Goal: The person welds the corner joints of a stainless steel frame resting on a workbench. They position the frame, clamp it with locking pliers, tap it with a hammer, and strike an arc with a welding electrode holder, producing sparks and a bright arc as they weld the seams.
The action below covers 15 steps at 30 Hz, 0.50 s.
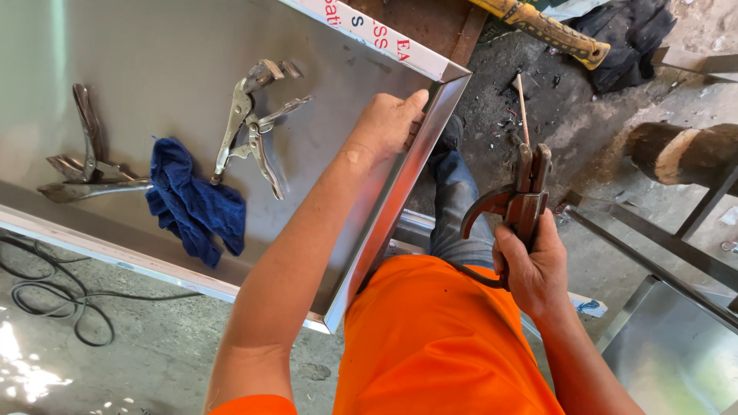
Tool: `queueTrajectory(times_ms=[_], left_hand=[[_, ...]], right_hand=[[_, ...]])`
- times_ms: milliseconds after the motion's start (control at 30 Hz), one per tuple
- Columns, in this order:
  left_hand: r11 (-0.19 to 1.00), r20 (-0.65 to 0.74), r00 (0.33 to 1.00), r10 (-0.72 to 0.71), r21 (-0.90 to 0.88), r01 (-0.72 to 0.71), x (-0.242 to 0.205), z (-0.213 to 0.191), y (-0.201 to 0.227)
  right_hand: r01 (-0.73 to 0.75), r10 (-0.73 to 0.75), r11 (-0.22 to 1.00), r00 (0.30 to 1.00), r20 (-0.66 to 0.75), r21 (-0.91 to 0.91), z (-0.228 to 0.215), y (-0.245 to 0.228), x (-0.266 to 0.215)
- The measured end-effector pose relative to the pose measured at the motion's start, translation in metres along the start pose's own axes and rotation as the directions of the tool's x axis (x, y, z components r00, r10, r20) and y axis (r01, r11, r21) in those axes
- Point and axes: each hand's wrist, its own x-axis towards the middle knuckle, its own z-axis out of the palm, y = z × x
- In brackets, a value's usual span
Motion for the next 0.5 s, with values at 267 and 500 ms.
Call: queueTrajectory(times_ms=[267, 500], left_hand=[[0.974, 0.13, 0.981, 0.141, -0.198, -0.114, 0.01, 0.002, -0.008], [0.989, 0.03, 0.988, 0.15, -0.023, -0.149, 0.002, -0.004, -0.019]], right_hand=[[-0.043, 0.043, 0.999, 0.999, -0.008, 0.003, 0.007, -0.009, 0.0], [-0.094, 0.094, 0.995, 0.996, -0.01, -0.033, 0.01, -0.014, -0.001]])
